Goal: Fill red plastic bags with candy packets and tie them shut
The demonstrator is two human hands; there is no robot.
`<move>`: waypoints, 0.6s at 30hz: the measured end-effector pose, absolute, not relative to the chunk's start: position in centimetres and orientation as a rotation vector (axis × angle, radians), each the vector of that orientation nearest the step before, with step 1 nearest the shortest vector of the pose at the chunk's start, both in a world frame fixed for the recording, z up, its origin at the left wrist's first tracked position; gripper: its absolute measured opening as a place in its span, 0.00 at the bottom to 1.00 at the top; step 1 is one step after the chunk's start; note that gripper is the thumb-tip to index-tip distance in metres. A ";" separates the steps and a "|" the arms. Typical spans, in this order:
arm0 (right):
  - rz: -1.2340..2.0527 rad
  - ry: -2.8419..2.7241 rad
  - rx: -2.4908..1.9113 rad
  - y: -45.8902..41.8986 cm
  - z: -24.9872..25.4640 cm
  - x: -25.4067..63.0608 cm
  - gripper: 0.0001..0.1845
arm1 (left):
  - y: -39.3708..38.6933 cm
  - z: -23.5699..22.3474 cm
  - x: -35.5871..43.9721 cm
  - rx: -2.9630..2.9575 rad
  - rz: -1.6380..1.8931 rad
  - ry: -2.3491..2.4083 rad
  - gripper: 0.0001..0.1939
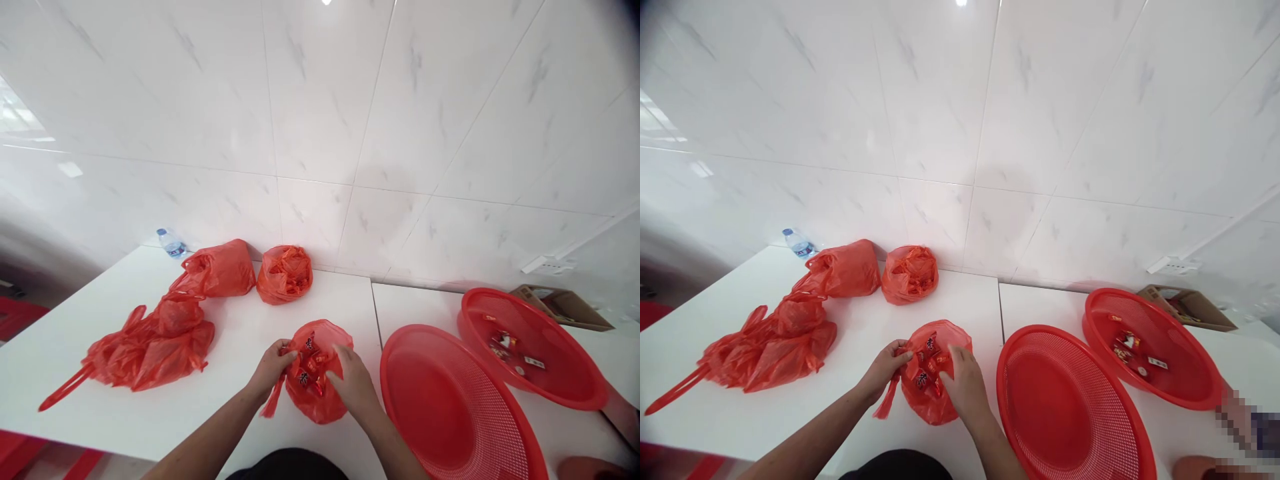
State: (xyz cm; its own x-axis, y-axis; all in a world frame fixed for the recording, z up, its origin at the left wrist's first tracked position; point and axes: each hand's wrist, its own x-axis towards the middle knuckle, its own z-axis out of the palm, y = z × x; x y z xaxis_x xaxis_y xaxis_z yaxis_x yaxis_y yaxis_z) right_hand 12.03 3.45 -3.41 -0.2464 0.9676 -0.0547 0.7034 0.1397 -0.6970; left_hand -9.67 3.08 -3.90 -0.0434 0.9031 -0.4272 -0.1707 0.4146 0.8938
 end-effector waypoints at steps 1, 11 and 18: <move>0.832 -2.121 -1.620 3.3 -4.0 12.5 0.30 | 3.1 -3.7 -9.8 0.752 1.005 1.335 0.16; 0.390 -2.341 -1.684 3.8 -6.7 11.9 0.32 | 3.3 -2.3 -10.6 0.854 0.943 1.370 0.19; 0.648 -2.166 -1.817 5.5 -4.4 13.1 0.12 | 3.2 -0.7 -12.3 1.028 0.931 1.486 0.23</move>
State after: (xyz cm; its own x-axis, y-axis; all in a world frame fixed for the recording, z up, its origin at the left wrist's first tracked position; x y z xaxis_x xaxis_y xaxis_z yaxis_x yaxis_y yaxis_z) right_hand 13.15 5.47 -4.43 -0.1976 0.9754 -0.0974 0.8687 0.1282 -0.4784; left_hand -12.32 3.16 -0.66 -0.0756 0.9445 -0.3197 0.1248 0.3271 0.9367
